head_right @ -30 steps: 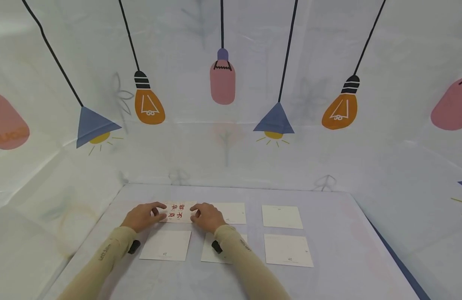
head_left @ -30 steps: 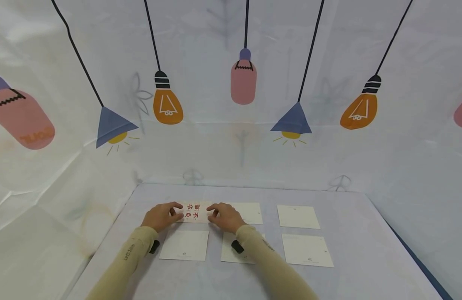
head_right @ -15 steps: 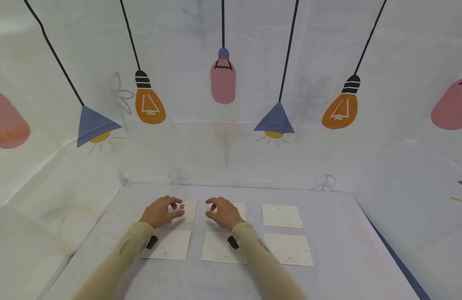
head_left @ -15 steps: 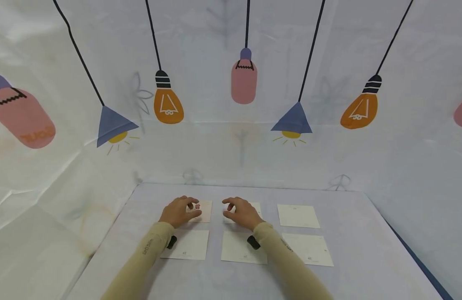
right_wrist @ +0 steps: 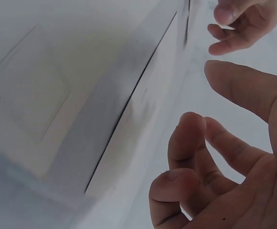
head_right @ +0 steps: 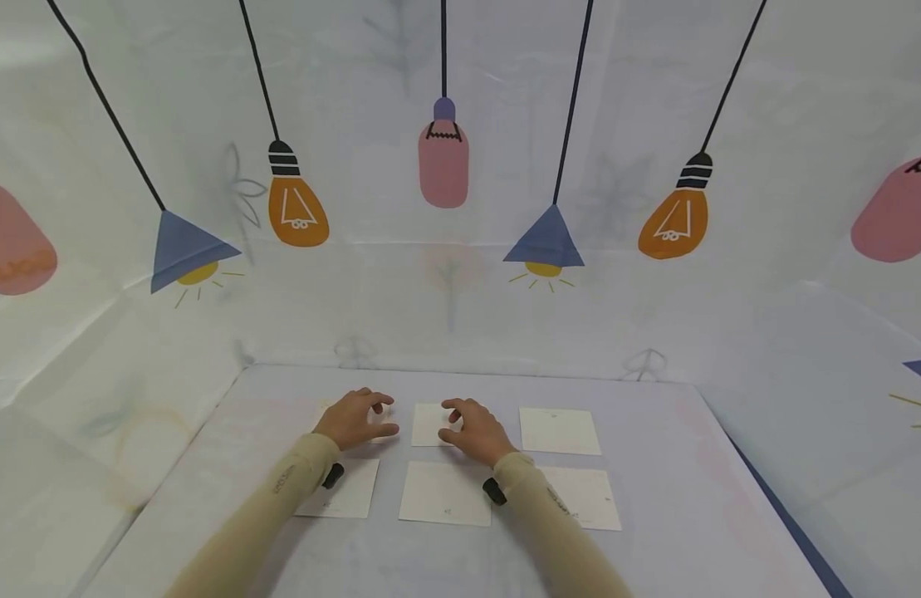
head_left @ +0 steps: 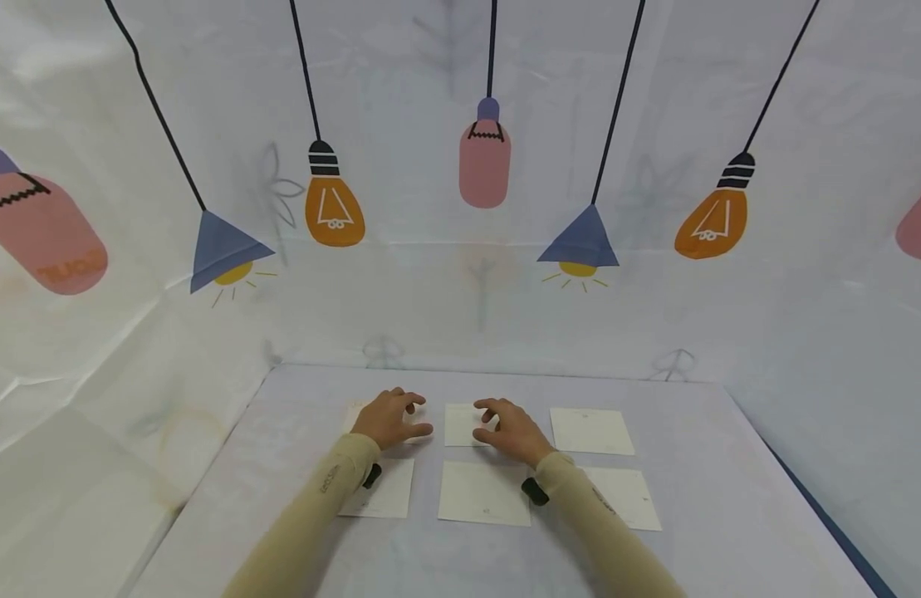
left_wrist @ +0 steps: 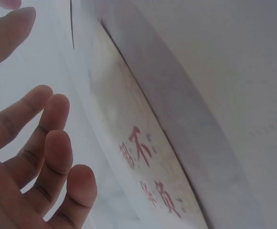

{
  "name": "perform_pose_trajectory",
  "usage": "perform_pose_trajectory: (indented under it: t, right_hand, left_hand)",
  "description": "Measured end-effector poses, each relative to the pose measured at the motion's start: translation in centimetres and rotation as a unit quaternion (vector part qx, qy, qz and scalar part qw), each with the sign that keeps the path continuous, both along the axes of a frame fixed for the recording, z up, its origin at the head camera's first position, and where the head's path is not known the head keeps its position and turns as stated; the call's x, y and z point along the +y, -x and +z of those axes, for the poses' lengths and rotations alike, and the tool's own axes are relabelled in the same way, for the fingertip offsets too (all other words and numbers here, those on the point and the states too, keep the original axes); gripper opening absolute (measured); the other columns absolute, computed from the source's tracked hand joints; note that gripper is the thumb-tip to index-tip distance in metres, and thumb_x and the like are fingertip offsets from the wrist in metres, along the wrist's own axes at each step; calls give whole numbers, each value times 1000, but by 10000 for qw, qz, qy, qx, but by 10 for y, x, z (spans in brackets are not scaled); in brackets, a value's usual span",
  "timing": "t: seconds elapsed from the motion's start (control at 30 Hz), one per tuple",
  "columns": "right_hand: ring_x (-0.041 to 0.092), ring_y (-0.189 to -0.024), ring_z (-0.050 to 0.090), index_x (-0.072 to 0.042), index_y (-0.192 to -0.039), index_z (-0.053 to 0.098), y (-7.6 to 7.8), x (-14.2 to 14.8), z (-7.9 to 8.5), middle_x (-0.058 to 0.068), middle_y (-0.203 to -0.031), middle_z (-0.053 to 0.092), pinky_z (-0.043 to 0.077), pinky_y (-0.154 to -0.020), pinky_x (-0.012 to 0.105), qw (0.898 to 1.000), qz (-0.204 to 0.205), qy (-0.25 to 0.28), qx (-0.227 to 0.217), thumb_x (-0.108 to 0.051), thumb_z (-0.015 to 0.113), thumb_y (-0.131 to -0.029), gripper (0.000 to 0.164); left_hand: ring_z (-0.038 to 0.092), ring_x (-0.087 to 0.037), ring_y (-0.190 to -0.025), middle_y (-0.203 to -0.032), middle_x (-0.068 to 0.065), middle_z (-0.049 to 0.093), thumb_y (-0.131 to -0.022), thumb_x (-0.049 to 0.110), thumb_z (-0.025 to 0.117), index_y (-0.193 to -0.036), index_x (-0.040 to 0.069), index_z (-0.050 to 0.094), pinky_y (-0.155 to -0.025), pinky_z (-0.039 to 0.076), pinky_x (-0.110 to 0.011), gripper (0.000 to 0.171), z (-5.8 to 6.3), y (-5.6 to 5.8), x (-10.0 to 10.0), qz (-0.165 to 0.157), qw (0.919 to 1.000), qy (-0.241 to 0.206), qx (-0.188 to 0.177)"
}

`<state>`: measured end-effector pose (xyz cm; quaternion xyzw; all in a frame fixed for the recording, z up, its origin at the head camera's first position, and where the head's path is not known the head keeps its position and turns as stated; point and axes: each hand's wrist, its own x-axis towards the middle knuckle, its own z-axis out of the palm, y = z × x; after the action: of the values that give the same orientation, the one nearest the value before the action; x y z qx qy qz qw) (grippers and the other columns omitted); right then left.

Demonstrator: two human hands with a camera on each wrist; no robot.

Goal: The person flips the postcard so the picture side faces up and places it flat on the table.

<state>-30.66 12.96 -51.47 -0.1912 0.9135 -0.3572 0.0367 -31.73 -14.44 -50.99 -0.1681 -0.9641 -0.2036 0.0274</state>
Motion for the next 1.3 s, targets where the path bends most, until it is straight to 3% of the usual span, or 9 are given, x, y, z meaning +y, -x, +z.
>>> perform_pose_trajectory:
  t: [0.4, 0.63, 0.8, 1.0, 1.3]
  right_hand:
    - [19, -90, 57, -9, -141, 57, 13, 38, 1, 6, -110, 62, 50, -72, 37, 9982, -582, -99, -76, -20, 84, -85, 63]
    - [24, -100, 56, -6, -147, 51, 27, 52, -1, 9, -116, 59, 48, -92, 46, 9951, -588, -617, -504, -31, 90, -77, 83]
    - [23, -101, 55, -6, -151, 45, 33, 53, 1, 9, -116, 56, 47, -96, 46, 9902, -491, -991, -857, -32, 93, -74, 94]
    - [21, -93, 51, -9, -148, 51, 39, 55, 0, 7, -110, 54, 46, -87, 42, 9886, -400, -1056, -996, -30, 94, -72, 90]
    - [24, -100, 54, -8, -137, 58, 41, 52, 3, 12, -117, 56, 48, -91, 45, 9896, -372, -837, -1105, -27, 94, -72, 77]
  left_hand:
    - [58, -23, -98, -111, -2, 64, -77, 60, 81, -136, 19, 64, -85, 51, -42, 73, -7, 16, 25, -35, 9993, 301, -227]
    - [58, -23, -98, -109, -3, 65, -76, 58, 83, -135, 18, 64, -89, 50, -42, 74, -5, 15, 34, -12, 9985, 344, -430]
    - [57, -20, -96, -105, 1, 65, -77, 59, 81, -136, 18, 64, -87, 50, -40, 74, -7, 17, 36, -18, 9980, 457, -432]
    - [57, -21, -95, -105, 0, 65, -79, 57, 82, -136, 17, 64, -86, 50, -40, 72, -5, 16, 39, -72, 9980, 441, -438]
    - [54, -18, -88, -97, 4, 61, -85, 53, 78, -133, 17, 65, -81, 50, -38, 62, -9, 18, 38, 67, 9984, 455, -338]
